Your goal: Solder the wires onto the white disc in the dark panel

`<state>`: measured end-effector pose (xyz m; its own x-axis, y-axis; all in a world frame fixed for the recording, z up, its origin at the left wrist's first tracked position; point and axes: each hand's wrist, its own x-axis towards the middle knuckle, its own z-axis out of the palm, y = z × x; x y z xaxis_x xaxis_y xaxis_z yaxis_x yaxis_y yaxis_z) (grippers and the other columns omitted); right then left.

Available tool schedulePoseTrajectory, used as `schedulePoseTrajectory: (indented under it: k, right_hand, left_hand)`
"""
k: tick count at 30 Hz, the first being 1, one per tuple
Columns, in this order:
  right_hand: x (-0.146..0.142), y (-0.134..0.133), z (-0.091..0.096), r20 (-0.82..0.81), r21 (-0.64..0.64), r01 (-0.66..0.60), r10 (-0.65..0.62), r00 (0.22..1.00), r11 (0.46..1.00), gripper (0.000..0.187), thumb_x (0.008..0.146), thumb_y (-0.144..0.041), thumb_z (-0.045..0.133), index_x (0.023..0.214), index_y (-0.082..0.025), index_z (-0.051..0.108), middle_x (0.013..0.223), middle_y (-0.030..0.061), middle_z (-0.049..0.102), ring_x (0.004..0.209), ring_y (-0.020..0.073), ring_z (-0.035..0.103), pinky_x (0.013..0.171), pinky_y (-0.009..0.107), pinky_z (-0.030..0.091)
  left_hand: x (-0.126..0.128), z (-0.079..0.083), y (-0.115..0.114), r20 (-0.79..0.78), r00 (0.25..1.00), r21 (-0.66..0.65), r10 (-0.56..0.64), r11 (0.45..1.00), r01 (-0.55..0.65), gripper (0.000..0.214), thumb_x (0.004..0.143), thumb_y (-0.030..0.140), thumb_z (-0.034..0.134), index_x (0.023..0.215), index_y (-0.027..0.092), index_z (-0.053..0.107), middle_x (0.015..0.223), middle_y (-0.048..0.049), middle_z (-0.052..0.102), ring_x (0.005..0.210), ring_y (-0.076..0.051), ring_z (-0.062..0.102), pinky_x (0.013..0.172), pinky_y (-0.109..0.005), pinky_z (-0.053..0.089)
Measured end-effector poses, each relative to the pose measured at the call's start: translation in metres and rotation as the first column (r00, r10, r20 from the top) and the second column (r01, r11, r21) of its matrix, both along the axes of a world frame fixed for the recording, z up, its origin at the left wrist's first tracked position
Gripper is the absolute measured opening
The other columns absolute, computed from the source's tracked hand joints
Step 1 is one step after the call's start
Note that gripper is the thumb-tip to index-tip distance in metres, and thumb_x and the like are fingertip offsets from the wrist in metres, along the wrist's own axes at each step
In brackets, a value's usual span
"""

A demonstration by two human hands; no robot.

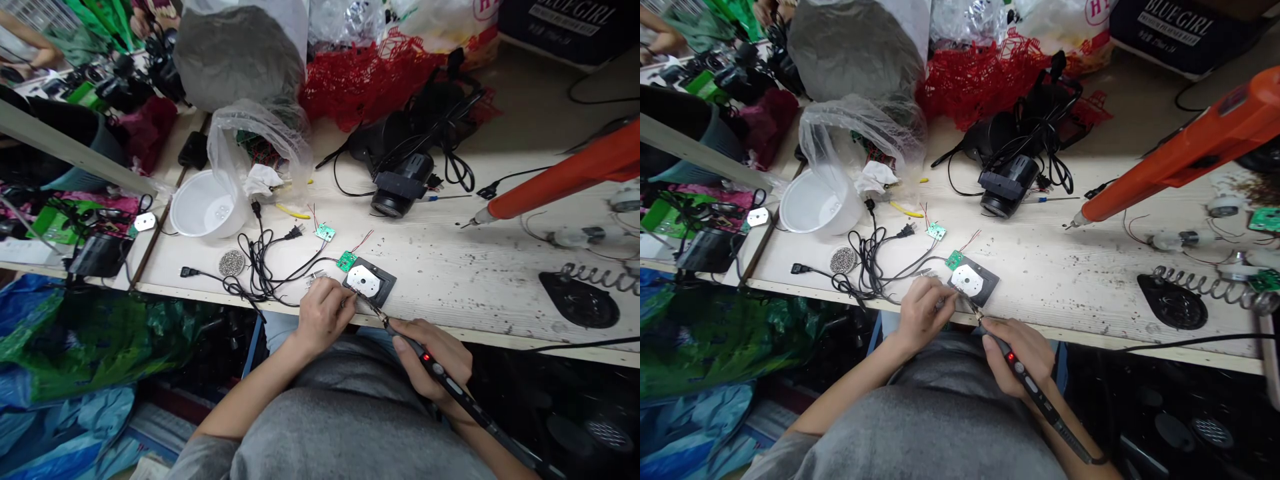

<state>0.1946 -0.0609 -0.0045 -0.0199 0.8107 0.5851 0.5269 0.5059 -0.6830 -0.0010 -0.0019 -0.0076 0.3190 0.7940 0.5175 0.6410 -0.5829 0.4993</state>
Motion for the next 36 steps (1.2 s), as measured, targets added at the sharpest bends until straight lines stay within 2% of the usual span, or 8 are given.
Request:
schedulePoseTrajectory:
  k: [12, 16, 25, 36]
  right_hand:
    - [0.0002, 0.0007, -0.0094, -0.025, -0.014, 0.049, -0.049, 0.998, 0.999, 0.021, 0.090, -0.016, 0.062, 0.107, -0.024, 0.072, 0.083, 0.0011, 0.076, 0.068, 0.0169, 0.072, 0.059, 0.026, 0.060]
    - [0.0010, -0.0007, -0.0088, -0.012, -0.017, 0.031, -0.032, 0.999, 0.999, 0.023, 0.090, -0.015, 0.061, 0.109, -0.022, 0.071, 0.087, 0.0026, 0.076, 0.071, 0.0169, 0.072, 0.061, 0.026, 0.061]
    - [0.0068, -0.0057, -0.0060, -0.047, -0.045, 0.088, -0.091, 0.995, 0.995, 0.024, 0.089, -0.016, 0.063, 0.110, -0.023, 0.072, 0.091, 0.0023, 0.076, 0.075, 0.0169, 0.073, 0.067, 0.026, 0.062]
    - [0.0028, 0.0004, -0.0023, -0.028, -0.017, 0.019, -0.019, 0.999, 1.000, 0.025, 0.089, -0.014, 0.061, 0.110, -0.023, 0.071, 0.087, 0.0022, 0.076, 0.070, 0.0167, 0.072, 0.060, 0.025, 0.060]
  left_hand:
    - [0.0005, 0.0000, 0.0009, 0.002, 1.000, 0.022, 0.006, 1.000, -0.006, 0.007, 0.093, 0.014, 0.061, 0.091, 0.021, 0.059, 0.078, -0.0013, 0.059, 0.073, -0.016, 0.055, 0.066, -0.028, 0.046]
    - [0.0009, 0.0007, 0.0011, 0.012, 1.000, 0.015, -0.001, 1.000, 0.001, 0.008, 0.093, 0.013, 0.061, 0.091, 0.020, 0.059, 0.078, -0.0016, 0.059, 0.073, -0.016, 0.055, 0.065, -0.029, 0.045]
    - [0.0011, 0.0004, 0.0009, 0.002, 1.000, 0.026, 0.008, 1.000, -0.008, 0.009, 0.093, 0.013, 0.062, 0.090, 0.021, 0.058, 0.078, -0.0011, 0.059, 0.073, -0.015, 0.056, 0.066, -0.028, 0.046]
    - [0.0015, 0.0037, 0.0004, 0.054, 0.999, -0.030, 0.001, 1.000, 0.001, 0.007, 0.093, 0.015, 0.062, 0.089, 0.021, 0.061, 0.077, -0.0008, 0.059, 0.073, -0.015, 0.057, 0.066, -0.028, 0.047]
